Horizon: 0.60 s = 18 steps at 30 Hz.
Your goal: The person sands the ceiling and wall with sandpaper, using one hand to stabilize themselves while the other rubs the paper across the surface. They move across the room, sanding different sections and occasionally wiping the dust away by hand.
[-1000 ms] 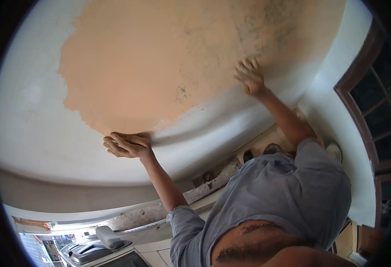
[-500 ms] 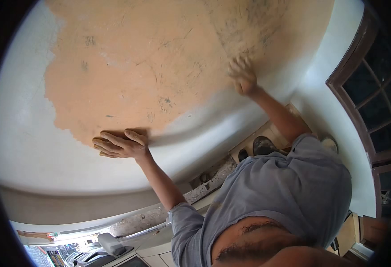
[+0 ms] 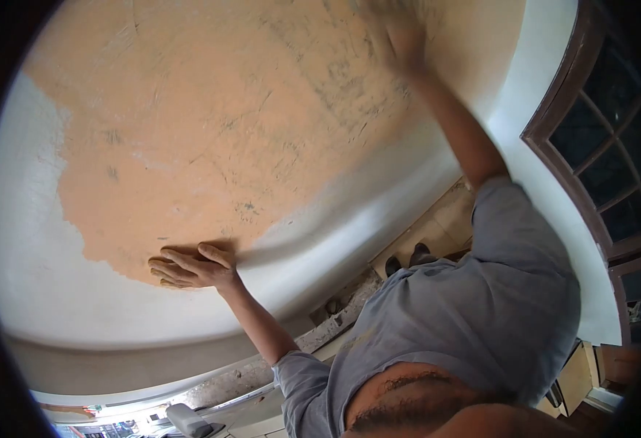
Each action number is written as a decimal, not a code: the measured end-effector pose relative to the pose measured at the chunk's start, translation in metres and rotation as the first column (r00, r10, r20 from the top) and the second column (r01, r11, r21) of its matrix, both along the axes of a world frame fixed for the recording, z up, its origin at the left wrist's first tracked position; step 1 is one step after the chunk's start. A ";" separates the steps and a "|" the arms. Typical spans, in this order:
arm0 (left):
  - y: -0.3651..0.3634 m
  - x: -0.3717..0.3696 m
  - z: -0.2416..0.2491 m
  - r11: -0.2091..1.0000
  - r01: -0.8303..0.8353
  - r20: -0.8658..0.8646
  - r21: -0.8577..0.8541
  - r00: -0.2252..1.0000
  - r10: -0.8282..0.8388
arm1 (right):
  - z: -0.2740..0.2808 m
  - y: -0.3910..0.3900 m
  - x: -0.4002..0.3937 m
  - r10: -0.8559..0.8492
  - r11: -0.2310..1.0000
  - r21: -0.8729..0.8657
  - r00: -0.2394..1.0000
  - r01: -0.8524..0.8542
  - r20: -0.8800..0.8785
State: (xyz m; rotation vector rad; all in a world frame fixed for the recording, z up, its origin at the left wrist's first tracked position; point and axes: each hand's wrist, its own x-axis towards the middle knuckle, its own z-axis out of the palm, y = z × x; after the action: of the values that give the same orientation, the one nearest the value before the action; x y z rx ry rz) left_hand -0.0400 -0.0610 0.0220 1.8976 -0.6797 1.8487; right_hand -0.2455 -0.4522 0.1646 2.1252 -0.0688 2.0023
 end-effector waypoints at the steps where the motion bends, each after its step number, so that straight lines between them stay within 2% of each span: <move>1: 0.000 0.000 0.001 1.000 0.000 0.004 0.002 1.000 0.000 | -0.063 0.004 -0.007 0.010 0.995 0.101 1.000 -0.008 -0.016; 2: 0.000 0.000 0.000 1.000 0.000 0.008 -0.001 1.000 0.000 | -0.129 -0.003 -0.011 0.114 0.980 0.166 0.993 -0.114 0.006; 3: -0.001 0.004 -0.002 0.999 0.029 0.026 -0.018 0.999 -0.029 | -0.204 -0.015 -0.012 0.110 0.972 0.210 0.994 -0.103 -0.022; 4: 0.002 0.003 -0.002 1.000 0.016 0.021 -0.005 1.000 -0.016 | -0.247 -0.011 -0.020 0.086 0.950 0.308 0.991 -0.051 -0.100; 5: 0.003 0.002 0.002 1.000 0.019 0.032 0.005 0.999 -0.019 | -0.231 -0.022 -0.019 0.077 0.960 0.275 0.992 -0.047 -0.098; 7: 0.005 0.001 0.002 0.999 0.016 0.039 0.038 0.999 -0.018 | -0.206 -0.019 -0.028 0.116 0.939 0.337 0.985 -0.066 -0.130; 8: 0.007 0.003 0.002 0.998 0.008 0.038 0.058 0.999 -0.011 | -0.172 -0.032 -0.027 0.076 0.966 0.252 0.994 -0.053 -0.084; 9: 0.009 0.005 0.001 0.997 0.012 0.045 0.070 0.999 -0.016 | -0.105 -0.020 -0.026 -0.045 0.978 0.208 0.997 0.031 0.062; 10: 0.009 0.006 0.000 0.995 0.027 0.050 0.091 0.998 -0.032 | -0.078 -0.050 -0.022 0.004 0.971 0.237 0.996 -0.026 0.094; 11: 0.007 0.005 0.002 0.994 0.015 0.056 0.106 0.998 -0.021 | -0.032 -0.066 -0.017 -0.005 0.988 0.150 0.968 -0.034 0.252; 12: 0.006 0.004 0.004 0.993 -0.001 0.065 0.117 0.998 -0.007 | 0.029 -0.143 -0.073 0.379 0.794 0.605 0.821 -0.051 -0.428; 13: 0.006 0.002 0.004 0.991 0.018 0.051 0.134 0.998 -0.025 | 0.037 -0.140 -0.072 0.375 0.790 0.611 0.829 -0.051 -0.415; 14: -0.001 -0.006 0.010 0.991 0.024 0.070 0.135 0.997 -0.034 | 0.052 -0.132 -0.066 0.305 0.854 0.505 0.904 -0.122 -0.299; 16: -0.011 -0.019 0.008 0.987 0.013 0.009 0.157 1.000 -0.015 | 0.074 -0.100 -0.039 0.194 0.954 0.238 0.980 -0.180 -0.039; 17: -0.018 -0.027 0.006 0.988 0.021 -0.009 0.154 1.000 -0.020 | 0.081 -0.089 -0.040 0.162 0.981 0.091 0.982 -0.171 0.100; 18: -0.028 -0.036 0.004 0.988 0.030 0.000 0.153 1.000 -0.031 | 0.058 -0.088 -0.047 0.068 0.996 0.055 0.988 -0.076 0.141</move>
State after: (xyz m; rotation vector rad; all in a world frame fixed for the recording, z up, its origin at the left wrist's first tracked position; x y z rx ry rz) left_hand -0.0757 -0.0890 0.0261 1.9685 -0.8695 1.8264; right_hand -0.2921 -0.5401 0.2223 2.0481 -0.0767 2.2149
